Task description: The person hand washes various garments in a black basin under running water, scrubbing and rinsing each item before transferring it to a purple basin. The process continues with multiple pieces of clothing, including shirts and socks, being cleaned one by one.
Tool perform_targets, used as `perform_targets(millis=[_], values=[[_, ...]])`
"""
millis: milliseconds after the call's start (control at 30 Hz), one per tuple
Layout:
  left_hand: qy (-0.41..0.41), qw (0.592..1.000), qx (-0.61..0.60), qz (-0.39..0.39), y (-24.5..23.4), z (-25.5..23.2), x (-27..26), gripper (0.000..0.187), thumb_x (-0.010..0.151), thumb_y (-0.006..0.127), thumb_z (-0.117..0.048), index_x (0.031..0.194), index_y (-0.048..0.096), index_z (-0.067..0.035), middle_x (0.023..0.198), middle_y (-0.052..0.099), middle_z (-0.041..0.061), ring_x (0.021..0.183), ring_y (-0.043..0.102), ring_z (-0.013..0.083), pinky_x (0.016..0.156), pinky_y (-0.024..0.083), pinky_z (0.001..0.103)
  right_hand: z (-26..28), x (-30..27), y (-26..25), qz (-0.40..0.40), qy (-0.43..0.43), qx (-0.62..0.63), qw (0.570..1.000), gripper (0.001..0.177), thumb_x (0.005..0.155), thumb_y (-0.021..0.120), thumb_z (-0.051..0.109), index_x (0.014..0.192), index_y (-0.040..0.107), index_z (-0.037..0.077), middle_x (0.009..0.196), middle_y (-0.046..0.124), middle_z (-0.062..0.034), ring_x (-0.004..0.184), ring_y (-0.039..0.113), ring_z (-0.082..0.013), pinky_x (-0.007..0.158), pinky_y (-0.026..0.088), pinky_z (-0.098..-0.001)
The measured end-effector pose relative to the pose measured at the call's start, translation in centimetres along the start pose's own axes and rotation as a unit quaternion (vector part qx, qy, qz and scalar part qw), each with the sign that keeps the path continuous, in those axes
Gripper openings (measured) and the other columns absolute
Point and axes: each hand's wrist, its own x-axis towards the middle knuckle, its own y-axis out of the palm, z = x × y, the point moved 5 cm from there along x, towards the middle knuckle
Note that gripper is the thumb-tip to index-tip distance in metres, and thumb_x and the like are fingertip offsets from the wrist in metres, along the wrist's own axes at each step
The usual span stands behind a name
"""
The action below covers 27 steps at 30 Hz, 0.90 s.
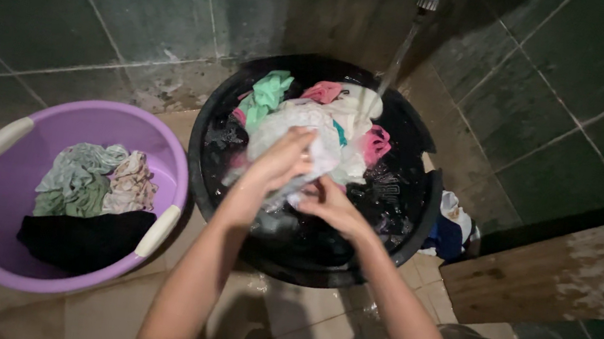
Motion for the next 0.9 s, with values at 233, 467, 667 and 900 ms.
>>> perform_targets(millis=[233,467,667,900], values=[[0.236,0.922,0.302,-0.049,-1.5,-2.2,1.4,0.043,0.101,0.063,-0.029,0.129,0.067,0.003,0.108,0.073,0.018,0.093,0.064,0.0253,0.083,0.057,0.034,5.9,1.0,-2.4,-0.06,-0.016,0.416,0.907,0.045,0.099,0.06,0.022,0.136,0.056,-0.003,0.127,0.07,-0.0153,0.115,0.067,-0.0276,0.103,0.053,-0.0442],[-0.007,0.955,0.25,0.162,-2.8,6.1,1.0,0.052,0.096,0.063,-0.041,0.129,0.071,-0.002,0.118,0.074,0.01,0.105,0.067,0.0183,0.093,0.055,0.035,2.6,1.9,-6.3,0.045,-0.004,0.57,0.821,0.034,0.109,0.057,0.021,0.133,0.061,-0.002,0.126,0.07,-0.0175,0.117,0.067,-0.0304,0.107,0.052,-0.0449],[-0.068,0.981,-0.076,0.166,-2.3,3.3,-1.2,0.051,0.105,0.049,-0.036,0.135,0.058,0.005,0.122,0.07,0.015,0.11,0.067,0.0264,0.093,0.055,0.042,-1.2,0.8,-10.2,-0.09,0.132,0.464,0.872,0.042,0.1,0.056,0.032,0.124,0.065,-0.001,0.123,0.072,-0.0156,0.113,0.069,-0.0285,0.103,0.053,-0.0441],[0.007,0.994,-0.077,0.077,-1.7,2.3,0.4,0.07,0.107,0.055,-0.03,0.154,0.019,0.007,0.154,0.04,0.018,0.138,0.049,0.0218,0.113,0.045,0.034,-0.9,-1.4,-9.3,-0.359,-0.125,0.156,0.912,0.015,0.105,0.061,0.013,0.109,0.061,-0.002,0.096,0.065,-0.0091,0.089,0.064,-0.0208,0.083,0.055,-0.0361]])
